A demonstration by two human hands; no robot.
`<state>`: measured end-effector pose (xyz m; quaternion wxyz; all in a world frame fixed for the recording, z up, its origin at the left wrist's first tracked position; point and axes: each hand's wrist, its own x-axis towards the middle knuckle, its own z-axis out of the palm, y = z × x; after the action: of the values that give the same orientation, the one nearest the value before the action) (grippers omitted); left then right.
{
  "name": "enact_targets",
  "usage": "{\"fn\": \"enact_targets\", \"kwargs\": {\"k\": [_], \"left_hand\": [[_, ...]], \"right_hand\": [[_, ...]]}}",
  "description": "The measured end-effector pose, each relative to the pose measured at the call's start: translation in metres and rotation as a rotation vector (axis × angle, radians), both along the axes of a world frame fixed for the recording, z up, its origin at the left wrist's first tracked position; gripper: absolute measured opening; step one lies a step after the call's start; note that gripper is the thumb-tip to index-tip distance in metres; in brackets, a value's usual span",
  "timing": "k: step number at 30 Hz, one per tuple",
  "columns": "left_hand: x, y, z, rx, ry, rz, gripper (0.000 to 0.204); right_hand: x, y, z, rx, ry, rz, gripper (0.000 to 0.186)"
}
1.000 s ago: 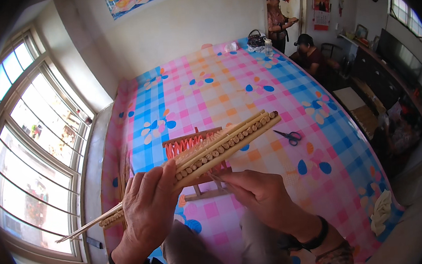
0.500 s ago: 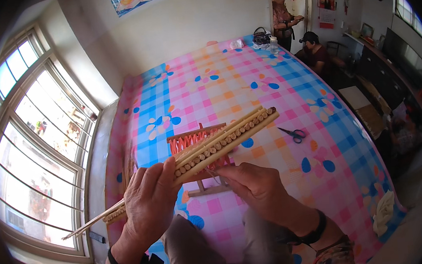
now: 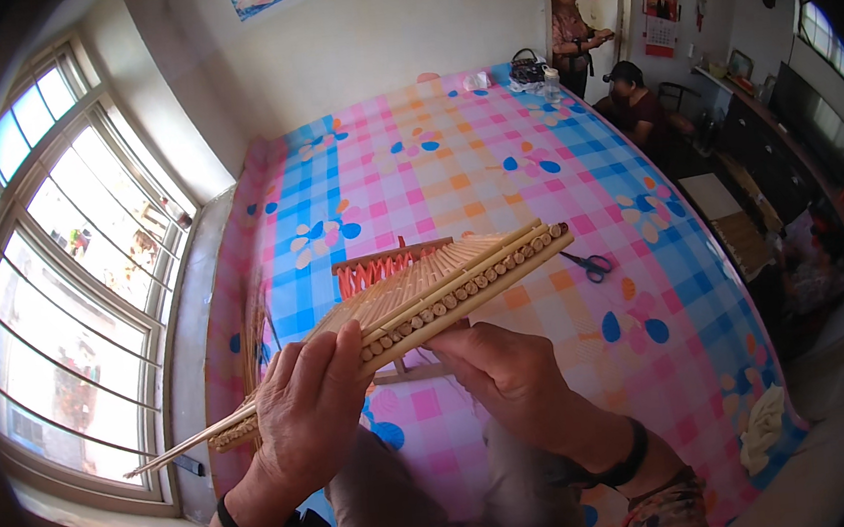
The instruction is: The person weaves bamboo strips together using a needle and thread, securing the slats to form a large mat on a checkered surface.
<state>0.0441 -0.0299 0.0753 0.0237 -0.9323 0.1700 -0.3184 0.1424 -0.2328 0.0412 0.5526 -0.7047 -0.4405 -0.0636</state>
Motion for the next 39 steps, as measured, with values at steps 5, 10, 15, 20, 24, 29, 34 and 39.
{"fn": "enact_targets", "kwargs": {"k": [5,10,15,20,24,29,34,39], "left_hand": [[-0.001,0.000,0.001,0.005,-0.002,-0.003,0.050],[0.000,-0.006,-0.006,-0.002,-0.031,0.010,0.051],[0.004,-0.004,-0.002,-0.002,-0.113,0.045,0.050],[0.008,-0.001,0.000,-0.012,-0.118,0.047,0.046],[0.012,0.004,-0.003,0.016,-0.103,0.055,0.044],[0.016,0.039,0.018,-0.133,-0.239,0.301,0.039],[0.036,0.039,0.005,0.003,-0.118,0.178,0.045],[0.037,0.049,0.042,-0.024,-0.099,0.237,0.045]], "right_hand": [[0.002,0.001,-0.003,0.030,-0.028,-0.008,0.027],[0.004,0.005,0.002,0.077,-0.314,-0.139,0.018],[0.012,0.008,0.010,0.022,-0.526,-0.187,0.015],[0.025,0.006,0.003,-0.028,-0.651,-0.079,0.018],[0.024,0.006,-0.007,-0.012,-0.639,-0.103,0.018],[0.025,-0.031,-0.055,-0.196,-0.487,-0.078,0.014],[0.027,-0.026,-0.016,0.059,-0.167,-0.118,0.009],[0.034,-0.001,0.010,0.114,-0.192,-0.077,0.009]]}}
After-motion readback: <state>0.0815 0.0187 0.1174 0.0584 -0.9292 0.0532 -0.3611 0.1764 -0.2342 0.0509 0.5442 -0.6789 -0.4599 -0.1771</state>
